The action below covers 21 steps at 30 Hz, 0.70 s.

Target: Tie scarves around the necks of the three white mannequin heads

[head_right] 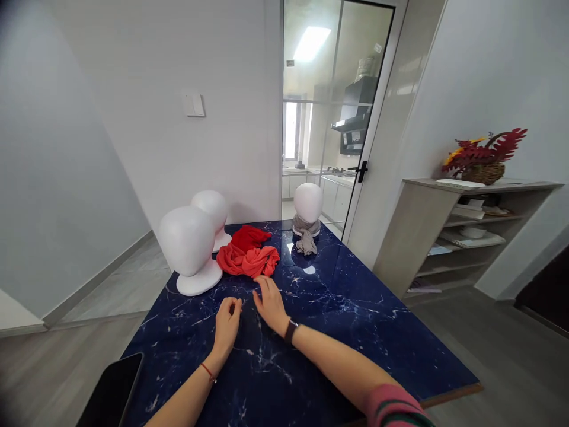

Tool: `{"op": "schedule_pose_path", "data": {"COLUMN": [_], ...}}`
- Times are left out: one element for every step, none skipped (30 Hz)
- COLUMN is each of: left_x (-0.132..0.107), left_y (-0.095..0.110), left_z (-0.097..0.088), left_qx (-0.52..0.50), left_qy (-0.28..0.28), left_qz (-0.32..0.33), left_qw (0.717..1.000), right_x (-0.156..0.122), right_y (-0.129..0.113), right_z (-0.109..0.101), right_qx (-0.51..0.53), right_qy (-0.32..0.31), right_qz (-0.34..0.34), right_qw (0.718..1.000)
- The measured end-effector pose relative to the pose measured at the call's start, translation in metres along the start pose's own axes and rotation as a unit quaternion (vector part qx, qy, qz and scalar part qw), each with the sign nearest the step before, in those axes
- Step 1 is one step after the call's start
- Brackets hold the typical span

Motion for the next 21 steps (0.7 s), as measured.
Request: {"op": "schedule_pose_path", "data": {"left_x": [0.001,0.001,0.001,0.001,0.001,0.002,0.002,0.003,0.004,0.006,0.008,0.009,0.011,0.012,0.013,0.012,0.011,0.010,0.010,0.010,0.010], "left_y": [-0.001,-0.003,-0.004,-0.006,-0.007,-0.007,-0.008,-0.008,-0.009,-0.008,-0.007,-0.006,-0.004,-0.001,0.002,0.005,0.009,0.012,0.016,0.020,0.023], "left_z": [-0.001,-0.002,-0.003,-0.004,-0.006,-0.007,-0.008,-0.010,-0.010,-0.010,-0.009,-0.006,-0.002,0.005,0.013,0.021,0.027,0.031,0.032,0.030,0.026], "left_qx": [-0.005,-0.010,-0.015,-0.020,-0.025,-0.030,-0.031,-0.029,-0.021,-0.009,0.008,0.028,0.050,0.073,0.096,0.117,0.135,0.150,0.163,0.174,0.183], "left_qy": [0.007,0.013,0.019,0.025,0.028,0.031,0.033,0.035,0.039,0.043,0.045,0.041,0.025,-0.005,-0.046,-0.092,-0.132,-0.158,-0.168,-0.162,-0.148], "left_qz": [-0.003,-0.008,-0.013,-0.016,-0.017,-0.016,-0.013,-0.007,0.001,0.012,0.028,0.050,0.075,0.100,0.123,0.145,0.164,0.180,0.193,0.200,0.199], "left_qw": [1.000,1.000,1.000,0.999,0.999,0.999,0.999,0.999,0.999,0.999,0.999,0.998,0.996,0.992,0.987,0.978,0.968,0.959,0.953,0.951,0.951], "right_x": [0.020,0.039,0.056,0.070,0.080,0.085,0.086,0.082,0.075,0.065,0.052,0.038,0.024,0.010,-0.002,-0.011,-0.017,-0.019,-0.018,-0.015,-0.010], "right_y": [0.002,0.003,0.004,0.005,0.006,0.006,0.007,0.007,0.007,0.007,0.007,0.007,0.009,0.011,0.014,0.017,0.022,0.026,0.032,0.037,0.042], "right_z": [0.010,0.022,0.035,0.047,0.059,0.068,0.074,0.076,0.075,0.070,0.062,0.051,0.039,0.025,0.011,-0.003,-0.016,-0.028,-0.040,-0.050,-0.059], "right_qx": [-0.040,-0.073,-0.100,-0.125,-0.151,-0.176,-0.197,-0.214,-0.224,-0.231,-0.234,-0.237,-0.240,-0.240,-0.233,-0.218,-0.194,-0.161,-0.122,-0.076,-0.029], "right_qy": [-0.003,-0.013,-0.031,-0.053,-0.074,-0.094,-0.109,-0.120,-0.129,-0.138,-0.146,-0.155,-0.164,-0.173,-0.185,-0.196,-0.204,-0.203,-0.188,-0.159,-0.121], "right_qz": [-0.029,-0.052,-0.066,-0.072,-0.069,-0.062,-0.055,-0.052,-0.053,-0.063,-0.080,-0.099,-0.118,-0.136,-0.151,-0.160,-0.156,-0.141,-0.114,-0.076,-0.033], "right_qw": [0.999,0.996,0.992,0.988,0.983,0.978,0.973,0.968,0.964,0.961,0.958,0.954,0.950,0.945,0.943,0.943,0.947,0.955,0.968,0.981,0.992]}}
Point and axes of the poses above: each hand's wrist, its own x-axis towards the middle knuckle, its own z-axis out of the palm, y = z × x, the point moved 5 cm from there along x, towards the middle knuckle, and after that the axes turned 12 degrees about z, right-handed, at the moved point
